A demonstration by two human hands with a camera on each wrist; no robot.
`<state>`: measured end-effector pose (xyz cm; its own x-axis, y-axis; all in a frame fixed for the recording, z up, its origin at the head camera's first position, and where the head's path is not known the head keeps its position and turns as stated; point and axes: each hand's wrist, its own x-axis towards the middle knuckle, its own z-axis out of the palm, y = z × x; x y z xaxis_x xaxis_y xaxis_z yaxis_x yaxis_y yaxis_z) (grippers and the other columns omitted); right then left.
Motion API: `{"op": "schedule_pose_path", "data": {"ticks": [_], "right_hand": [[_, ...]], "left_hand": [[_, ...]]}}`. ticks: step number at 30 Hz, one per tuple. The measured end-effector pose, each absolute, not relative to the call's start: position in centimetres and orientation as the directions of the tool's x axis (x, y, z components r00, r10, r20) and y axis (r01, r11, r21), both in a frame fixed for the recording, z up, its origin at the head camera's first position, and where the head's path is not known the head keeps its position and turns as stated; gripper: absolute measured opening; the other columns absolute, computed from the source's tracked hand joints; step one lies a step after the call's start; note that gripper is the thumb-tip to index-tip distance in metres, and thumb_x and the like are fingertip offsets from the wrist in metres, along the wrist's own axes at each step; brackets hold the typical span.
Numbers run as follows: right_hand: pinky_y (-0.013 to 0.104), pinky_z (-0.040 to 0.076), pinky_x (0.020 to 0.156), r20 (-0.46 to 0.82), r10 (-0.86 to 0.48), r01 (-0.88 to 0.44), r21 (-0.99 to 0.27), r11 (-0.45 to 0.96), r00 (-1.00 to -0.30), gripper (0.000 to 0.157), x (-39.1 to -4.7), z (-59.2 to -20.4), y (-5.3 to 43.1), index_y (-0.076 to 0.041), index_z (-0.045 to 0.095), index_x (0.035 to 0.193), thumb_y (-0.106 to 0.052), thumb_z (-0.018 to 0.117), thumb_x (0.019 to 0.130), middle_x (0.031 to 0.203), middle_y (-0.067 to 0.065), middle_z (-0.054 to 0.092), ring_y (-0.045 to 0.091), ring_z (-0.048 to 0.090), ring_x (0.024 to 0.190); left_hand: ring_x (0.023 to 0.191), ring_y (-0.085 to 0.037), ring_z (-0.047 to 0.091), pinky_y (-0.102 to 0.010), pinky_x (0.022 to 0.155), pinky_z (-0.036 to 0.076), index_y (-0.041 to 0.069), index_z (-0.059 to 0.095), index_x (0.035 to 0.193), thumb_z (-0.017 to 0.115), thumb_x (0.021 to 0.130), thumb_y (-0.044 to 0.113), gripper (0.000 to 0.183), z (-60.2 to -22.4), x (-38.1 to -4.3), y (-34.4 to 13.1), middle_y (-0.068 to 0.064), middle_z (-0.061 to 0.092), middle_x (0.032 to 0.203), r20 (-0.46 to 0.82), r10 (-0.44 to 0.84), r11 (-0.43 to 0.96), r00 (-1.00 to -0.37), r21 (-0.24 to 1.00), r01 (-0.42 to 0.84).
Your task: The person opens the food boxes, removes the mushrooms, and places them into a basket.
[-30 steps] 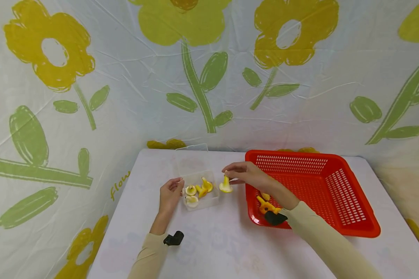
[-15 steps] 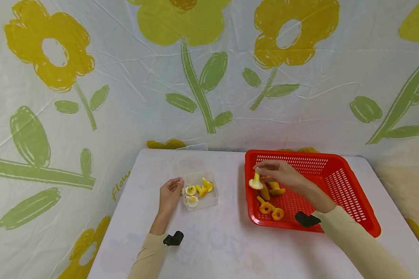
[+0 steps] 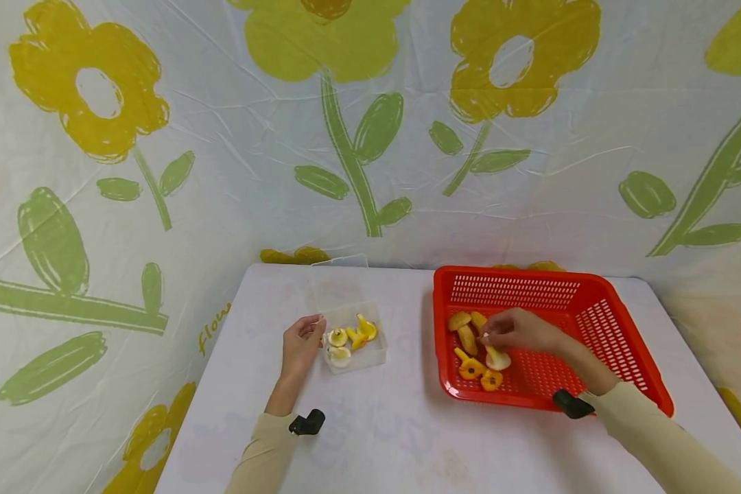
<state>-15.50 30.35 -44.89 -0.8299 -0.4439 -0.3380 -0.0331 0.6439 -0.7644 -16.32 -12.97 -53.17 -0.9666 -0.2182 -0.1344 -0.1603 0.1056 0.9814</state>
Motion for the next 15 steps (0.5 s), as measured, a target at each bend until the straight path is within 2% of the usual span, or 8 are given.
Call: {"op": "schedule_pose_path", "data": {"ticks": [4,10,15], "right_hand": [[0.028,0.057,0.073,-0.311,-0.444,-0.137,-0.670,0.729,-0.840,0.020,-15.51,-45.08,30.15,0.002,0.075,0.109,-0.014,0.073,0.096,0.099,0.004,0.073,0.019,0.062,0.086],[0.035,0.059,0.074,-0.313,-0.419,-0.158,-0.609,0.777,-0.852,0.013,-15.52,-44.99,29.90,0.000,0.075,0.103,-0.008,0.075,0.093,0.095,0.005,0.072,0.020,0.062,0.084],[0.033,0.059,0.073,-0.351,-0.423,-0.127,-0.626,0.770,-0.836,0.012,-15.34,-45.46,29.59,0.002,0.074,0.102,-0.001,0.075,0.091,0.095,0.008,0.072,0.021,0.062,0.084]], "left_hand": [[0.069,-0.009,0.057,-0.016,0.057,0.051,-0.008,0.069,0.119,0.070,0.098,0.013,0.029,-53.20,-16.34,-12.96,-0.012,0.066,0.091,-0.139,-0.217,0.103,-0.966,0.981,-0.165],[0.072,-0.015,0.059,-0.016,0.057,0.051,-0.008,0.069,0.121,0.071,0.098,0.013,0.030,-53.12,-16.28,-13.02,-0.018,0.066,0.094,-0.137,-0.212,0.084,-0.968,0.984,-0.157],[0.073,-0.019,0.061,-0.016,0.057,0.051,-0.008,0.069,0.120,0.071,0.098,0.012,0.029,-52.96,-16.20,-13.00,-0.016,0.066,0.092,-0.132,-0.212,0.088,-0.968,0.984,-0.153]]}}
